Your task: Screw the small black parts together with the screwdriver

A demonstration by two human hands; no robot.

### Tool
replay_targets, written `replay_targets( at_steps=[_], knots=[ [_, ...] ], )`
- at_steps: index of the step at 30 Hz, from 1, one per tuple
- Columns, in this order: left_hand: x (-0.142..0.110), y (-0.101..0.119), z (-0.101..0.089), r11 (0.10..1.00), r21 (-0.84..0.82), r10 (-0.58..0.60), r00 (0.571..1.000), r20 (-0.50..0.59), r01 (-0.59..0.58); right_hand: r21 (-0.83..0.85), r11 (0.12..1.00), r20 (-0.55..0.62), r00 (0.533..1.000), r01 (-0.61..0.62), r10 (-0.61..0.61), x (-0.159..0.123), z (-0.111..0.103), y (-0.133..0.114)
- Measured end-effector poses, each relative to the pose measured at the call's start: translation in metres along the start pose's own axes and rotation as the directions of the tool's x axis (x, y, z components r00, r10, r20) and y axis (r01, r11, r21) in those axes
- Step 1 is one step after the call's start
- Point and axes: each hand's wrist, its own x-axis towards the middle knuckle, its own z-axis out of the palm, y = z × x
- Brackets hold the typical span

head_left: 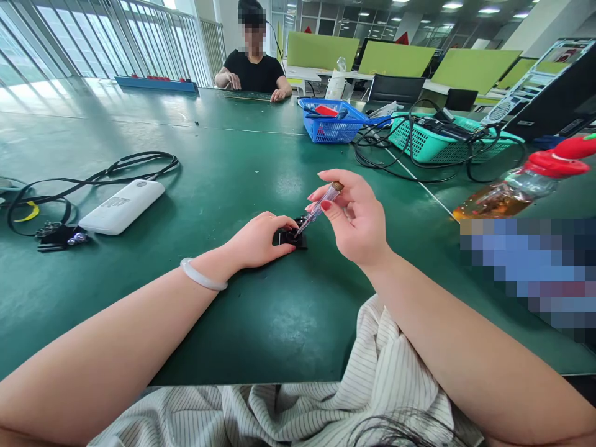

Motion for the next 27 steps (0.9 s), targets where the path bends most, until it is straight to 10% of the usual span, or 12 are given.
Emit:
replay_targets(
  at_steps=[9,17,27],
  knots=[
    [-0.004,0.003,-0.003,0.998,-0.014,0.059,0.989,-0.133,-0.062,0.014,0.995,0.097,0.991,-0.098,0.096,0.002,0.002,0.011],
    [-0.005,0.005,-0.005,0.99,0.112,-0.042,0.943,-0.331,0.084,-0.027,0.991,-0.259,0.956,0.134,-0.136,0.007,-0.008,0.028],
    [-0.004,-0.009,0.0,0.909,0.298,-0.264,0.955,-0.133,0.293,-0.078,0.985,-0.235,0.963,-0.152,0.13,0.009,-0.01,0.048]
  ],
)
